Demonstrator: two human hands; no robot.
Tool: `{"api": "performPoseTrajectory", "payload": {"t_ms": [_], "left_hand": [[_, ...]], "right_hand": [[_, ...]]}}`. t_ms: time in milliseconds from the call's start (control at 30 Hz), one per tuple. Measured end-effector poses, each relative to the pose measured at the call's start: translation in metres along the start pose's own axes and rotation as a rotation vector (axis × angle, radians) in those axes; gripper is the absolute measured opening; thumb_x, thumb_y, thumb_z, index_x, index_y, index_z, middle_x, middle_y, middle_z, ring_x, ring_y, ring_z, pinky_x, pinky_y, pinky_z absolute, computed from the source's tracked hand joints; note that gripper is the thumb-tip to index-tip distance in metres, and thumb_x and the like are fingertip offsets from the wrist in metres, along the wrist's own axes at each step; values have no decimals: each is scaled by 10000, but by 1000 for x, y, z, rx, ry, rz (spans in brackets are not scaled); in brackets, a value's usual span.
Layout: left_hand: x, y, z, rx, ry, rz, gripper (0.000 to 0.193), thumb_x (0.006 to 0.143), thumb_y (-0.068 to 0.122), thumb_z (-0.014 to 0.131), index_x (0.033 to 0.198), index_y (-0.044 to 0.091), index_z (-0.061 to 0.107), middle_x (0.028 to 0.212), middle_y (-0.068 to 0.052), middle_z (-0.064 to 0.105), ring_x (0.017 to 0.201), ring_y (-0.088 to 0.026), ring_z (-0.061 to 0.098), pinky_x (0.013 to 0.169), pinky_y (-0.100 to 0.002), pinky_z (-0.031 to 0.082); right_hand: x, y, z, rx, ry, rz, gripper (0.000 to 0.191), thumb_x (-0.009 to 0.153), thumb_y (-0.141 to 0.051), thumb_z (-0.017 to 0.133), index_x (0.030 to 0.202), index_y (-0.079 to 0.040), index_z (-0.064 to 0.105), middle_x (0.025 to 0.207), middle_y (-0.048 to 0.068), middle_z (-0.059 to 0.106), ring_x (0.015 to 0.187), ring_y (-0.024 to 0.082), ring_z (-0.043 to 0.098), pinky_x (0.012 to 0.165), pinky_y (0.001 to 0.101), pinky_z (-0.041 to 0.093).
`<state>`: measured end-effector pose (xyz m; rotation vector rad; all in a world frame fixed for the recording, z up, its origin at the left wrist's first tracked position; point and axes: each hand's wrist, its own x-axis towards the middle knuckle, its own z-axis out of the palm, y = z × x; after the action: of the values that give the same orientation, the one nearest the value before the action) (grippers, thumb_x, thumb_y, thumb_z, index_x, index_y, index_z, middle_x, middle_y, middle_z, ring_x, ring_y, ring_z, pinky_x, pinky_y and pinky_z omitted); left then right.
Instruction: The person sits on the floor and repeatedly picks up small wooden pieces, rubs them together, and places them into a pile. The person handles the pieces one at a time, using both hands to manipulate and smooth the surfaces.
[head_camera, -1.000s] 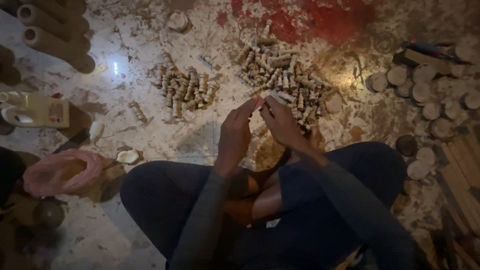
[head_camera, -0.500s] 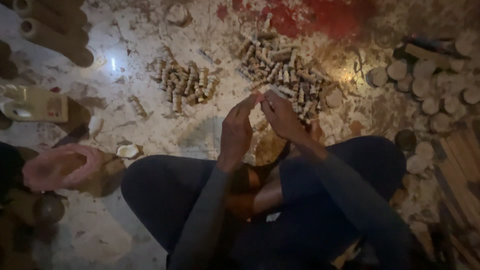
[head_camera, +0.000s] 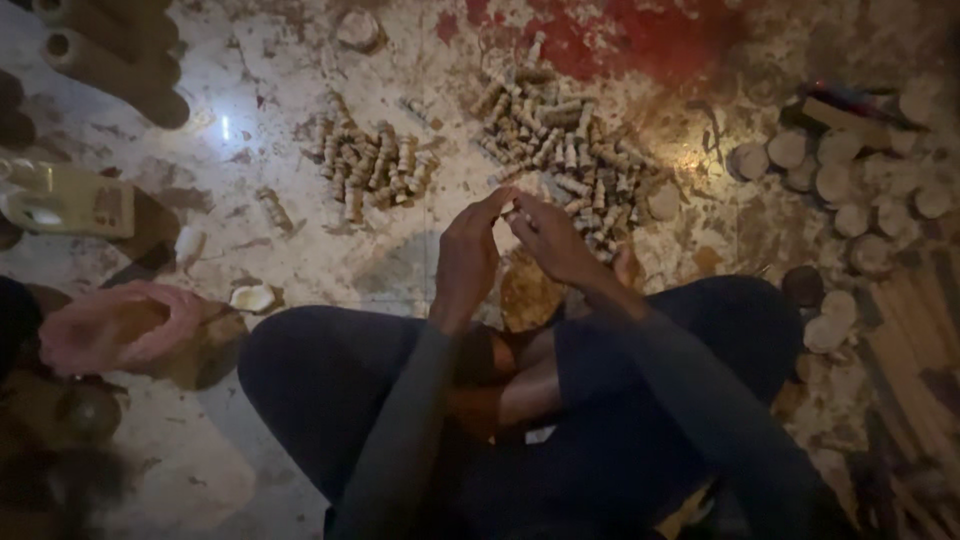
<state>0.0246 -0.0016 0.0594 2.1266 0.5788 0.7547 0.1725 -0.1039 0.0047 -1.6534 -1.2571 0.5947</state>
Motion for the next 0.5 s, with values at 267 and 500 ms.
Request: {"api": "performPoseTrajectory", "payload": {"t_ms": [267,500], "left_hand": [[-4,-13,1,81,-13,-8,511,908,-135,520,1346,92,655,1153,-198,734,1078,-381,703,907,-481,577],[0,-18,-11,143,-254,-670,416,1124,144,456,1519,173,583,956,-227,762,807,-386,720,770,-455,565]], "right_hand": [[0,-7,-1,4,-105,171,391,1089,-276,496,1364,-3,548,1060,162,614,928,264,603,815,424,466],[4,-18,-8,71,-141,225,419,1112,-376,474,1386,-62,511,1221,146,553,1095,261,558,908,406,467]]}}
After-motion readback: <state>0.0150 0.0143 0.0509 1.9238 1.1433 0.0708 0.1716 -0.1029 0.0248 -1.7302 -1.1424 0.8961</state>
